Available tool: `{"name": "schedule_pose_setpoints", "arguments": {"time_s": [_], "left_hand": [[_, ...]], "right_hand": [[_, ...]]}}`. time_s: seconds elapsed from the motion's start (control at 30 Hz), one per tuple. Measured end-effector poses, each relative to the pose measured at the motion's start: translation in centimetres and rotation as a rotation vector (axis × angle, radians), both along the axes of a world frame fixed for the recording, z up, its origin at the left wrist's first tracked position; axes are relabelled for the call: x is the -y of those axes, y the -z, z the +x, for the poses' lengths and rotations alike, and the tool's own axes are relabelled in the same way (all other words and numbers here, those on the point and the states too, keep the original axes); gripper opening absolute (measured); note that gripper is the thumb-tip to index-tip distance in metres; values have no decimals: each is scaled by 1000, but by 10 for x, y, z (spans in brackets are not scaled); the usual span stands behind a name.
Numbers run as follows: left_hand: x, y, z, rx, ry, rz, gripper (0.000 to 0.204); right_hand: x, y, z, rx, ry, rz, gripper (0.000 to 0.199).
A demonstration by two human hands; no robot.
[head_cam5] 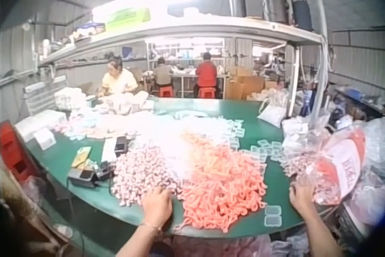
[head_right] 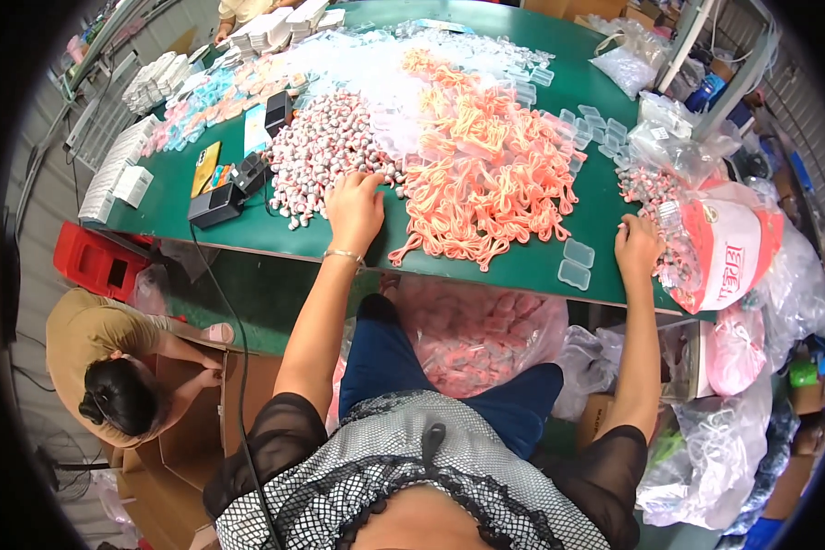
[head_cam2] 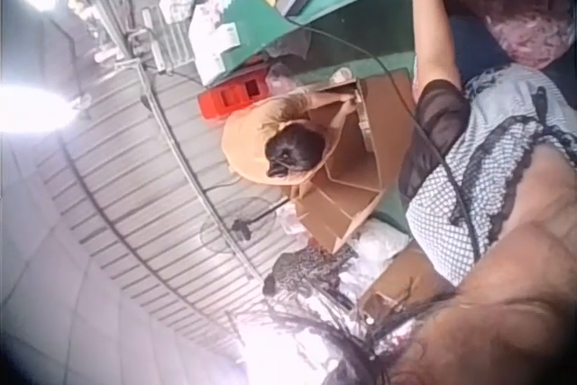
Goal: Packing small plastic components into small clear bags and organizing them into a larger bin.
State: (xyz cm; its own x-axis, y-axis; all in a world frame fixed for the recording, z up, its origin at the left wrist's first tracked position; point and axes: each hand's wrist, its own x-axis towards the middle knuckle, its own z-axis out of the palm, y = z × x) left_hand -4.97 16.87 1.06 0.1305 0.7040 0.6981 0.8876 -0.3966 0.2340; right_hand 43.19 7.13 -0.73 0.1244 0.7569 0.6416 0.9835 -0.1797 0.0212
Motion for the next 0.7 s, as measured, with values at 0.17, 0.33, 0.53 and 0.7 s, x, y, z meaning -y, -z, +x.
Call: {"name": "schedule_pose_setpoints", "arguments": {"time_s": [0.17, 0.33, 0.53, 0.7], "left_hand": [[-36, 12, 17, -109, -74, 42, 8], [-41, 17, 17, -182, -111, -17, 6], [-28, 13, 10, -105, -22, -29, 10], [-25, 15, 8, -48, 38, 32, 6]], "right_hand": [[27, 6, -17, -210, -98, 37, 14], [42, 11, -23, -335, -142, 70, 13], [51, 14, -35, -434, -161, 111, 14], [49, 9, -58, -491, -177, 101, 9]]}}
